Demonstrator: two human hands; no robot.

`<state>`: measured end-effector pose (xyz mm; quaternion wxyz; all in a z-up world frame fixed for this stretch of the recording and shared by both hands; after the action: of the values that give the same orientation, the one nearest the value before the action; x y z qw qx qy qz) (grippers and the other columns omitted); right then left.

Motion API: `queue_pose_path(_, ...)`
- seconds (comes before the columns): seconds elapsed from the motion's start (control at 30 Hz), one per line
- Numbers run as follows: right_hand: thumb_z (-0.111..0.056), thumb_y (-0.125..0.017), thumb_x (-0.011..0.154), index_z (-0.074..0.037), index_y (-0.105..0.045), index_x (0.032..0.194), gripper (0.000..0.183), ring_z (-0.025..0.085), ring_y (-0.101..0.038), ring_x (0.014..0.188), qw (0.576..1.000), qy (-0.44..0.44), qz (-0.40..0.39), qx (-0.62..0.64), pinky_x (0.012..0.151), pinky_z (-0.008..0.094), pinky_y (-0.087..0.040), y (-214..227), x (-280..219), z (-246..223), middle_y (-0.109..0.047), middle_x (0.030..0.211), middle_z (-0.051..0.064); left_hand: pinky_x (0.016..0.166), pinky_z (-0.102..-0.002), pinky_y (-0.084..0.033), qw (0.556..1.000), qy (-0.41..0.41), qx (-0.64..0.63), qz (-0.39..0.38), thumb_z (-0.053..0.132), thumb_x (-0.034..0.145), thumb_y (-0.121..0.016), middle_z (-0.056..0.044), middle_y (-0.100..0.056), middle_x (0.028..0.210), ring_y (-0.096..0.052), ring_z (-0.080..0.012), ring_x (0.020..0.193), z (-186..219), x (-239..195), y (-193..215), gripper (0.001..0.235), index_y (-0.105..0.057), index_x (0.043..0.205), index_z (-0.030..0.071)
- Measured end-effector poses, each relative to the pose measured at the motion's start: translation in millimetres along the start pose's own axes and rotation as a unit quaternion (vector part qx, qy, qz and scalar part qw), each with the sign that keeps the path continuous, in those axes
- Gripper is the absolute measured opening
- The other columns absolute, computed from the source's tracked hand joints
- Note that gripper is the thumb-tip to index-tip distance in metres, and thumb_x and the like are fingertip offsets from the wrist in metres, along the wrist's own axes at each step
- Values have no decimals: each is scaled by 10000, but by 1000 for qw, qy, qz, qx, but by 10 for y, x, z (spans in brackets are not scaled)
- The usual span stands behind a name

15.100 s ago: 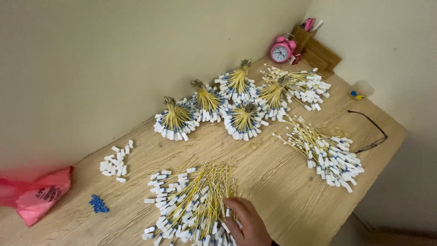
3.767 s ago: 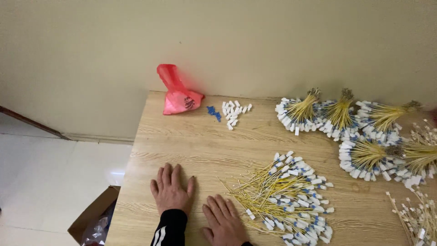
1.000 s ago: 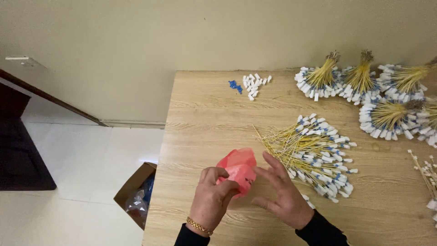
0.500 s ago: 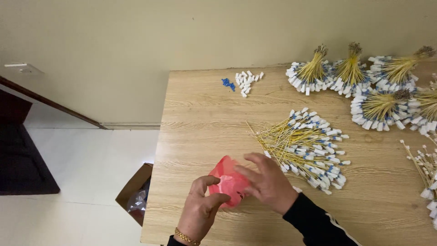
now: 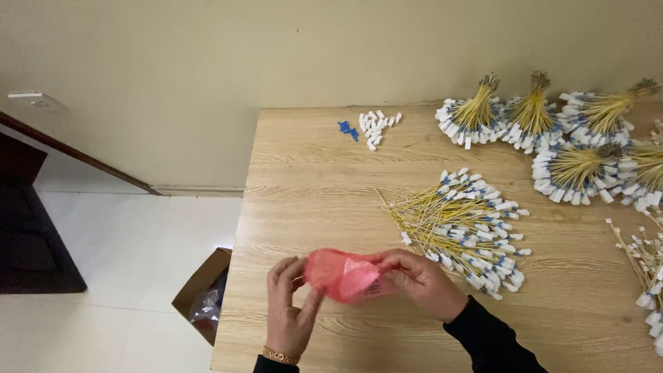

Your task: Assembling small white plastic sleeves onto thin yellow wires

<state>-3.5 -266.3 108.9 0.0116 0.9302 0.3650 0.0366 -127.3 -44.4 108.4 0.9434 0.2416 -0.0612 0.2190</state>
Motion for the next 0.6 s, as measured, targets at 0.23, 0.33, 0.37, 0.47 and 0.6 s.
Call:
queue_pose_path(0.23,-165,-627,902,-51,-721,909,148,94,-601,764,996,-68,47,30,708,222,-463,-31,-23,-78,-692,847,7,917,-352,-540,883,156,-403,-182,-35,642,-810,-72,-244,1584,-341,-227,1386,-231,-121,-349,1217,-18,1524,241)
queue_pose_path(0.33,-158,-619,890,-39,-721,1022,205,127,-651,880,989,-108,86,47,787,254,-514,-92,22,30,-737,948,46,1018,-420,-474,836,164,-479,-213,54,685,-850,-189,-440,1455,-542,-271,1243,-151,-135,-415,1167,-54,1524,208)
queue_pose_path(0.37,-127,-614,897,-26,-719,1036,201,156,-652,857,970,-170,141,101,769,278,-519,-107,24,135,-736,951,74,996,-414,-495,820,201,-494,-208,-3,643,-832,-168,-418,1463,-536,-269,1241,-115,-144,-430,1178,-74,1522,202)
queue_pose_path(0.47,-84,-607,911,-7,-685,1032,164,205,-640,777,922,-249,208,209,705,324,-524,-154,25,452,-710,914,119,971,-403,-517,804,290,-491,-166,11,590,-855,-148,-462,1448,-560,-257,1214,-455,-328,-623,1144,-187,1504,177)
queue_pose_path(0.6,-120,-626,865,-60,-572,1240,384,231,-653,925,919,-282,225,157,755,332,-553,-177,83,610,-685,1073,153,836,-399,-561,754,423,-498,-68,-69,708,-738,-206,-683,1147,-658,-271,927,-592,-416,-719,634,-512,1293,24)
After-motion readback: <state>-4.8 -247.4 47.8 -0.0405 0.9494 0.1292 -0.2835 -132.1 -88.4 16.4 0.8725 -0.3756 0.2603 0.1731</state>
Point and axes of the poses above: each hand's wrist, its own x-axis towards the middle knuckle, its own y-axis out of the back of the hand, z = x × y, the point moved 1 cm from there along x, towards the middle knuckle
